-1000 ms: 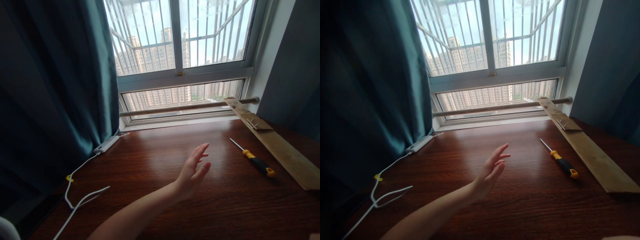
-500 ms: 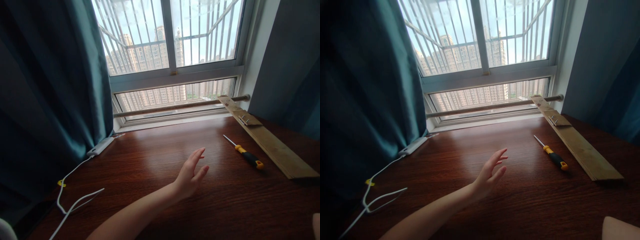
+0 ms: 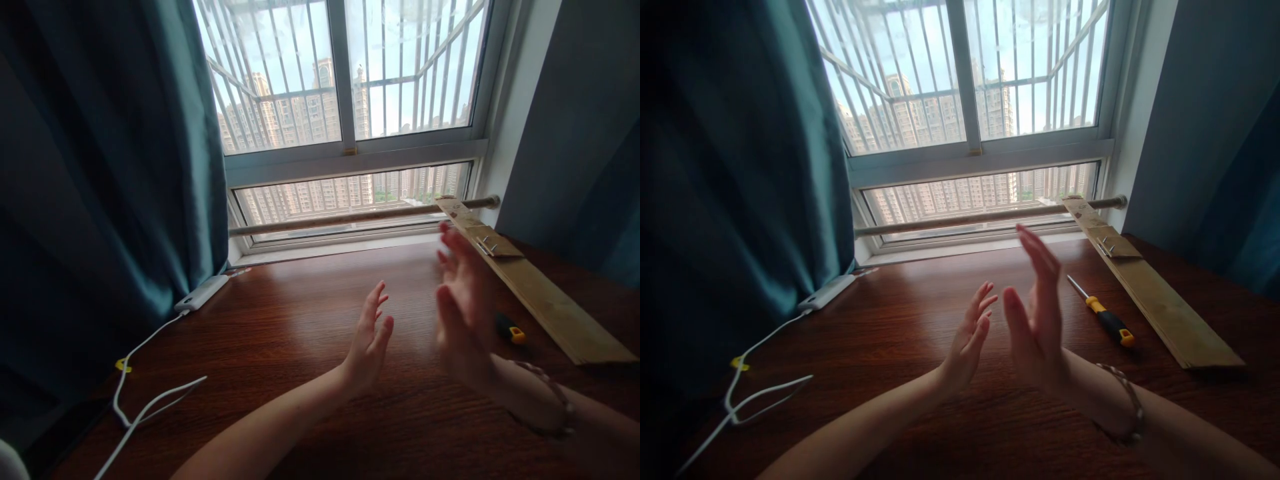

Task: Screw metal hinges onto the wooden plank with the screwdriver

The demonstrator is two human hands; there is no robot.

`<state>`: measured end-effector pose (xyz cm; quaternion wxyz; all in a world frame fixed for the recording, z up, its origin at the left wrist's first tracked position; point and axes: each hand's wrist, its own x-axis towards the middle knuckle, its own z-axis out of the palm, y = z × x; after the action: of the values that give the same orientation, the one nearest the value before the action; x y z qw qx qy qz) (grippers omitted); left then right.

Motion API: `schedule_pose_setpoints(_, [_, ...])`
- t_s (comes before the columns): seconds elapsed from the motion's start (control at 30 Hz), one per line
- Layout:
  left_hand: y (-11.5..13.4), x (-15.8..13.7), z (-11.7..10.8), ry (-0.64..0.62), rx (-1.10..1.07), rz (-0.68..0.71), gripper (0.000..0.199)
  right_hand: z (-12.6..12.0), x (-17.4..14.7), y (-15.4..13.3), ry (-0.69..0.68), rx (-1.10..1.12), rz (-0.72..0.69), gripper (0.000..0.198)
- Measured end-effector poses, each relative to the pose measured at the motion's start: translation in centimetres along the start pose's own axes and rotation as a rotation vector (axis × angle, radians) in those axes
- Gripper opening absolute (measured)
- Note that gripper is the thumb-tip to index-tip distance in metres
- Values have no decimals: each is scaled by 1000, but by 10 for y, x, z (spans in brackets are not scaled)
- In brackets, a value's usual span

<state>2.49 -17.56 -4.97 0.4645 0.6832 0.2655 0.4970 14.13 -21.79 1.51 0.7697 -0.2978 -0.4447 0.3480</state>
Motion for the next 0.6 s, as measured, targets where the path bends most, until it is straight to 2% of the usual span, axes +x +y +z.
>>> schedule_pose_setpoints(0.07, [-3,0,0,58,-71,2,49,-5,-4,32,-155,-233,-209,42])
schedule_pose_setpoints(0.1, [-6,0,0,67,-99,-8,50,-9,-7,47,-270,-346,-253,43])
schedule_pose_setpoints(0.23, [-26,-5,4,17,-191,-110,56,-33,-21,91,-584,-481,-151,49])
schedule_pose_setpoints(0.3, [-36,-9,6,-22,-237,-132,57,-43,-26,98,-722,-471,-122,49])
schedule_pose_setpoints(0.4, [-45,-14,7,-100,-291,-95,54,-49,-29,98,-849,-439,-94,46])
schedule_pose_setpoints(0.5, [-48,-16,5,-198,-199,-12,33,-47,-28,96,-912,-445,-109,42])
schedule_pose_setpoints(0.6, [-48,-17,4,-214,-96,44,16,-43,-29,93,-927,-461,-141,37])
